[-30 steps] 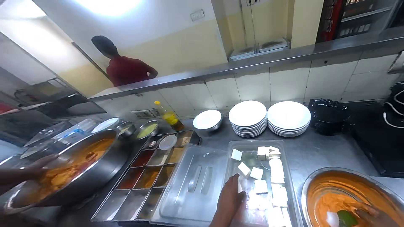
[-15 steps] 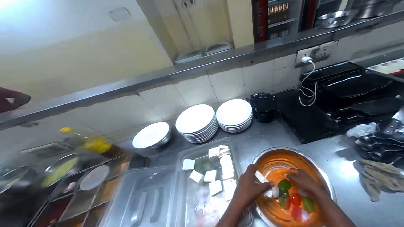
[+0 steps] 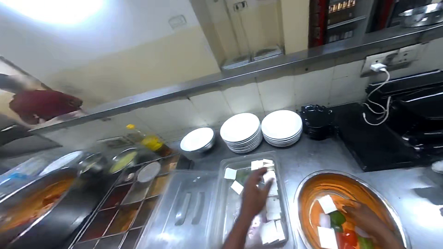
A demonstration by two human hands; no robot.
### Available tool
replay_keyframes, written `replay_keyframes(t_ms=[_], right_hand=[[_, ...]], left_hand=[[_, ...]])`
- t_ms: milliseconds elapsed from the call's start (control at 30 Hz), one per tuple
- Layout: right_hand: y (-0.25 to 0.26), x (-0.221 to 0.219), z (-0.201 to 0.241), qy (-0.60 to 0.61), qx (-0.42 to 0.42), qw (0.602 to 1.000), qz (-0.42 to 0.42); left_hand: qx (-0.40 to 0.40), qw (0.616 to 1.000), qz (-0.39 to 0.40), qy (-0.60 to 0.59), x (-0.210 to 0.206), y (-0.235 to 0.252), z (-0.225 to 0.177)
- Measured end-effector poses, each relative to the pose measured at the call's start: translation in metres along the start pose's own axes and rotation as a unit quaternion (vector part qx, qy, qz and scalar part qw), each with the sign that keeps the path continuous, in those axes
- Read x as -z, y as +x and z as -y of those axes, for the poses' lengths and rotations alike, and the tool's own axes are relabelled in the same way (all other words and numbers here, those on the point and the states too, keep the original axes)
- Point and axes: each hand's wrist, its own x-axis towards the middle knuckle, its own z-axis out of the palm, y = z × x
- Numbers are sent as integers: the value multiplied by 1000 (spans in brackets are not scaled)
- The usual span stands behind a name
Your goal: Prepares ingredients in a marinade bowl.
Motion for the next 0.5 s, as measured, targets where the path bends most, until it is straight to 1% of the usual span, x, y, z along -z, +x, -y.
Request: replay_keyframes(t_ms=[33,100,133,167,233,300,400,500], right_hand=[[2,0,-1,-4,1,1000,1],[4,-1,-3,-12,-1,1000,4],[4,-1,-2,-18,0,1000,7],[4,-1,-2,-25,4,1000,8],[4,-1,-1,-35,13,999,7],[3,-1,-2,-39,15,999,5],[0,0,-2,-35,12,999,8],[0,0,-2,-27,11,1000,1]], left_hand=[[32,998,-9,47,26,7,17],[144,980,32,131,64,14,45],[195,966,61,159,72,14,53],[226,954,84,178,74,12,59],[250,943,106,193,67,8,67],[264,942,100,181,59,7,75],[272,945,86,160,58,11,84],[273,942,76,180,60,7,82]])
